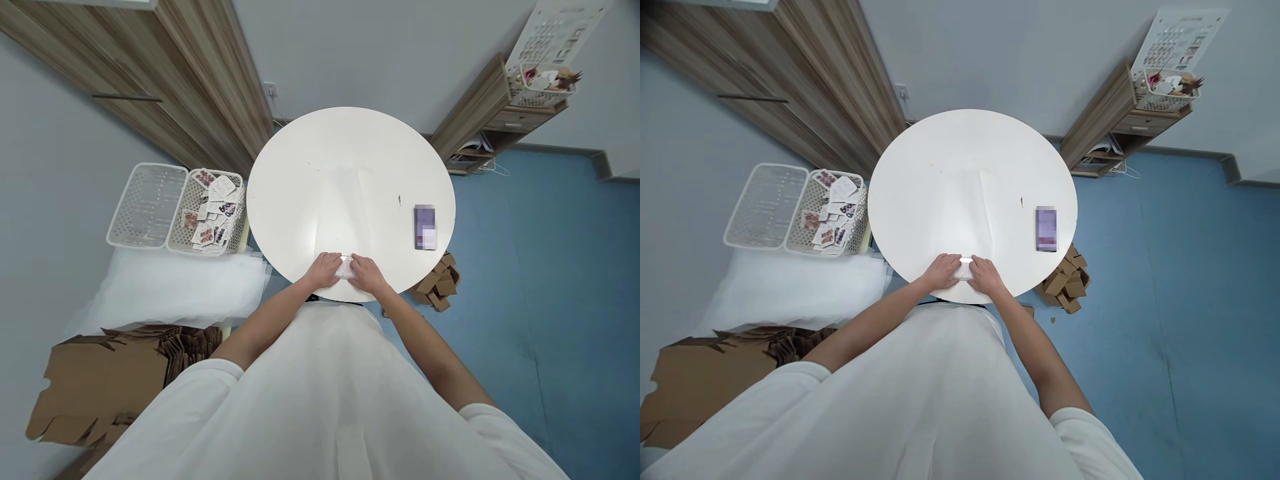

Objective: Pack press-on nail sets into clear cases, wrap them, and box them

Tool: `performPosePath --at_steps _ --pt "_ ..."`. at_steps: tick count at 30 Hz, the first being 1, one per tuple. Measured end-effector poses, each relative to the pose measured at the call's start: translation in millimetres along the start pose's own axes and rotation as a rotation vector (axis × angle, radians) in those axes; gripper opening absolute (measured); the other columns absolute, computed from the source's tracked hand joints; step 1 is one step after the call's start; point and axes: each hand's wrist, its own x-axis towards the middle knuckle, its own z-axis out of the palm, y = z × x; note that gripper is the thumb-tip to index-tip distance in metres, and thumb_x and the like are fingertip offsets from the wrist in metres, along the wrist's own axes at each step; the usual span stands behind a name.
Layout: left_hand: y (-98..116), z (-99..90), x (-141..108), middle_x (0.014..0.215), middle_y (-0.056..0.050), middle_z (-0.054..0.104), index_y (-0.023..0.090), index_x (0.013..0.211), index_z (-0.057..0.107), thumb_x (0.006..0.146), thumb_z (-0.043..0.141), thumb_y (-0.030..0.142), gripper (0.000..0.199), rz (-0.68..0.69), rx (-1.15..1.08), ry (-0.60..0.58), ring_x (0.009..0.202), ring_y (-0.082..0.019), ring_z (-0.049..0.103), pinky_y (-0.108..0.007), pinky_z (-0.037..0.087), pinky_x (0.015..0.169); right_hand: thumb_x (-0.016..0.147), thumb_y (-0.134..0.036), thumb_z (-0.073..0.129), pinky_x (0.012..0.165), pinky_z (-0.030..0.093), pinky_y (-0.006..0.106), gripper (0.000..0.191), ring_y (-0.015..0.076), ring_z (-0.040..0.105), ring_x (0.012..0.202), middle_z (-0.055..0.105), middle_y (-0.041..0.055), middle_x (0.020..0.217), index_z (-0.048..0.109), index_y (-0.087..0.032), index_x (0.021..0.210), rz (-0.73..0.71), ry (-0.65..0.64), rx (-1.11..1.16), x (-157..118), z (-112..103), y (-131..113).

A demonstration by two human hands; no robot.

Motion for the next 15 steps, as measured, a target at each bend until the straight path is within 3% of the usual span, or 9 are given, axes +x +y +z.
performPosePath --at_steps 6,8,12,15 --pt "1.7 -7.7 -13.3 0.090 -0.007 0.061 0.021 0.097 0.053 0.063 0.059 0.034 0.037 -0.045 -0.158 -0.118 0.091 -0.026 0.054 -0.038 0.032 0.087 0.075 -0.037 0.051 0.082 0.034 0.035 0.028 0.0241 0.053 0.090 0.060 0.0087 0.092 0.047 -0.018 0.095 0.034 -0.123 0.102 -13.0 -13.2 -20.9" --pt "1.3 -8.8 -17.9 0.084 -0.006 0.061 0.021 0.096 0.055 0.064 0.057 0.035 0.035 -0.049 -0.190 -0.134 0.086 -0.025 0.056 -0.037 0.035 0.084 0.075 -0.036 0.051 0.080 0.034 0.034 0.025 0.0230 0.052 0.088 0.060 0.0069 0.089 0.048 -0.019 0.093 0.033 -0.122 0.145 -16.6 -15.1 -24.2" --pt "-3.0 -12.0 -15.5 0.094 -0.006 0.061 0.022 0.095 0.058 0.071 0.050 0.035 0.029 -0.078 -0.266 -0.103 0.091 -0.023 0.055 -0.035 0.037 0.082 0.077 -0.036 0.050 0.080 0.036 0.033 0.023 0.0221 0.049 0.097 0.057 0.0076 0.105 0.052 -0.020 0.093 0.041 -0.042 0.258 -12.5 -20.1 -18.4" --pt "-12.0 -18.0 -4.9 0.107 -0.007 0.057 0.021 0.093 0.062 0.077 0.043 0.041 0.031 -0.180 -0.325 -0.099 0.100 -0.024 0.051 -0.035 0.038 0.084 0.079 -0.040 0.049 0.079 0.038 0.032 0.025 0.0214 0.050 0.095 0.057 0.0076 0.102 0.057 -0.019 0.092 0.142 -0.046 0.319 0.0 -27.0 -7.2"
